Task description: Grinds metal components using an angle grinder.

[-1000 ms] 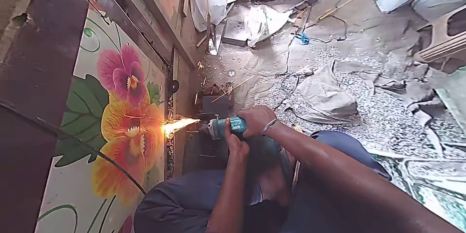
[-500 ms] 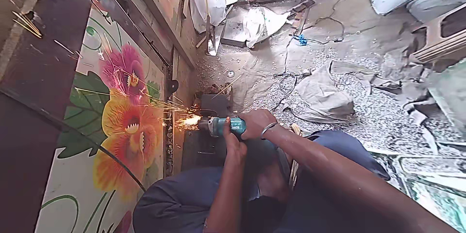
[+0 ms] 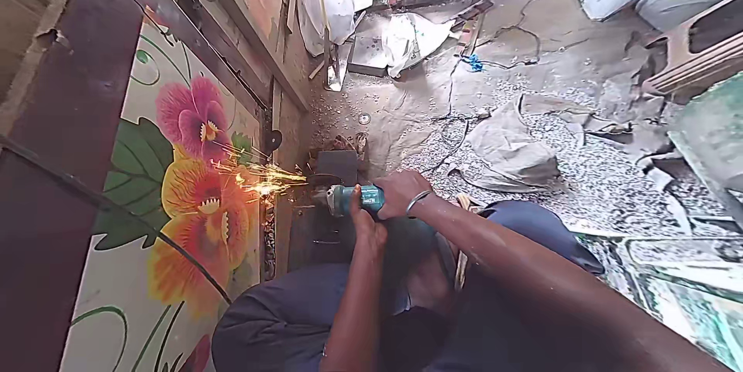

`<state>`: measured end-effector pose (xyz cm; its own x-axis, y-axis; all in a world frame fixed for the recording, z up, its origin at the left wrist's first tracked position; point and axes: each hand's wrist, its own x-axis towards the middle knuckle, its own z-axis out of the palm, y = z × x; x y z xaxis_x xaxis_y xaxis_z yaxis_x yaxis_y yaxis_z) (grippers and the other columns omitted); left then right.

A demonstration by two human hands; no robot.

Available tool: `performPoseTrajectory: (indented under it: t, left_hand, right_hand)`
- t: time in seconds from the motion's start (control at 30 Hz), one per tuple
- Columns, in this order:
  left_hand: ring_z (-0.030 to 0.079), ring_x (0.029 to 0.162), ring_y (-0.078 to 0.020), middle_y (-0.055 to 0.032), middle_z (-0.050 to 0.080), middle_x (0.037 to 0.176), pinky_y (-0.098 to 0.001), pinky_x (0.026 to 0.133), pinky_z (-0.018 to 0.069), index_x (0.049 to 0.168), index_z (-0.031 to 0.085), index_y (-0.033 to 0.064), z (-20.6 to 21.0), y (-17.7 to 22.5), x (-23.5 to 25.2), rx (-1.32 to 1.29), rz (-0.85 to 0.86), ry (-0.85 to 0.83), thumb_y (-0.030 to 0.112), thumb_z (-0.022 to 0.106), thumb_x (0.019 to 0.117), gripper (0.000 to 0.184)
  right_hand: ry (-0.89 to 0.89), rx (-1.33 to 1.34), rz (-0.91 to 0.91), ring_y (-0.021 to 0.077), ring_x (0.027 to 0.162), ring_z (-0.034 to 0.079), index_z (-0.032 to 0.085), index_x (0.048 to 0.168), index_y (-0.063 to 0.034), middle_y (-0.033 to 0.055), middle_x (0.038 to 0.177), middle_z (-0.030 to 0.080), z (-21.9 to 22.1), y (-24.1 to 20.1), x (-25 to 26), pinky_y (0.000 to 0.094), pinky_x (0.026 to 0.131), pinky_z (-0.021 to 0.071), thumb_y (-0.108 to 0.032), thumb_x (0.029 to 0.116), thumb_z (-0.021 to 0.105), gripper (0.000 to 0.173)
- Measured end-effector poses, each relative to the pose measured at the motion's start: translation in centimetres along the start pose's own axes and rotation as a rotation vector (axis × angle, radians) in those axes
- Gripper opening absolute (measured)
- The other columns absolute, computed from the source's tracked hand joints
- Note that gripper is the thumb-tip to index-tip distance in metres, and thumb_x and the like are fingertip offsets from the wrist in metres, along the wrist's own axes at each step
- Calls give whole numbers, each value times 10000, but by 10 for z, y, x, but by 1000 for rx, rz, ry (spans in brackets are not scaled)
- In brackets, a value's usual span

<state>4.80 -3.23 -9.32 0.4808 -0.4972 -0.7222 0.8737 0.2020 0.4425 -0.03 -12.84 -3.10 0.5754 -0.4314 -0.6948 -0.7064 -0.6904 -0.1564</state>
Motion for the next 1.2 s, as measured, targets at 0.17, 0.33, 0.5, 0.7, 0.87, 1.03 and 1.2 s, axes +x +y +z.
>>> performPoseTrajectory:
  t: [0.17, 0.33, 0.5, 0.7, 0.87, 1.03, 1.2]
  left_hand:
    - [678, 746, -184, -86, 649, 853, -371, 669, 597, 1074, 562, 84, -2, 0, -3, 17, -9, -1, 306, 428, 1070, 259]
    - [679, 777, -190, -87, 650, 886, -384, 689, 596, 1105, 558, 90, 0, -2, 4, -12, 0, 15, 306, 454, 1066, 243]
    - [685, 790, -179, -78, 657, 898, -373, 701, 601, 1110, 564, 95, 1, -3, 10, -31, 52, 0, 309, 444, 1068, 249]
    - [682, 794, -191, -84, 655, 901, -391, 710, 600, 1114, 560, 91, -1, -5, 10, -28, 42, -25, 338, 445, 1070, 276]
    - [679, 773, -184, -86, 653, 883, -377, 683, 595, 1101, 564, 87, -1, -2, 1, 0, 2, 4, 318, 444, 1067, 263]
    - [677, 799, -198, -93, 651, 912, -388, 707, 592, 1122, 560, 85, 1, 0, 7, -5, -5, 8, 329, 448, 1068, 273]
    - [682, 775, -182, -80, 654, 884, -370, 688, 600, 1102, 565, 90, 3, 3, 13, -27, 20, -9, 345, 443, 1067, 285]
  right_hand:
    - [-6, 15, 24, 411, 1044, 686, 634, 1303, -162, 183, 1136, 712, 3, -1, -3, 636, 817, 520, -573, 756, 773, 698]
    - [14, -11, -18, 403, 1032, 686, 639, 1275, -161, 177, 1118, 711, -1, 4, 6, 630, 801, 519, -565, 757, 773, 670]
    - [28, -38, -77, 399, 1012, 693, 642, 1281, -186, 168, 1093, 720, -5, 8, 21, 636, 794, 523, -563, 736, 781, 677]
    - [34, -28, -62, 401, 1023, 692, 645, 1276, -177, 165, 1106, 721, -2, 8, 16, 643, 801, 523, -561, 734, 781, 679]
    - [7, 5, -9, 400, 1050, 685, 639, 1296, -162, 176, 1137, 712, 1, 4, 2, 637, 822, 516, -563, 756, 778, 687]
    - [9, -24, -47, 397, 1025, 690, 645, 1266, -166, 169, 1112, 717, -3, 7, 14, 638, 798, 520, -582, 747, 777, 678]
    - [-1, -35, -89, 389, 1038, 690, 655, 1266, -180, 154, 1124, 718, -11, 8, 30, 645, 793, 524, -579, 725, 796, 687]
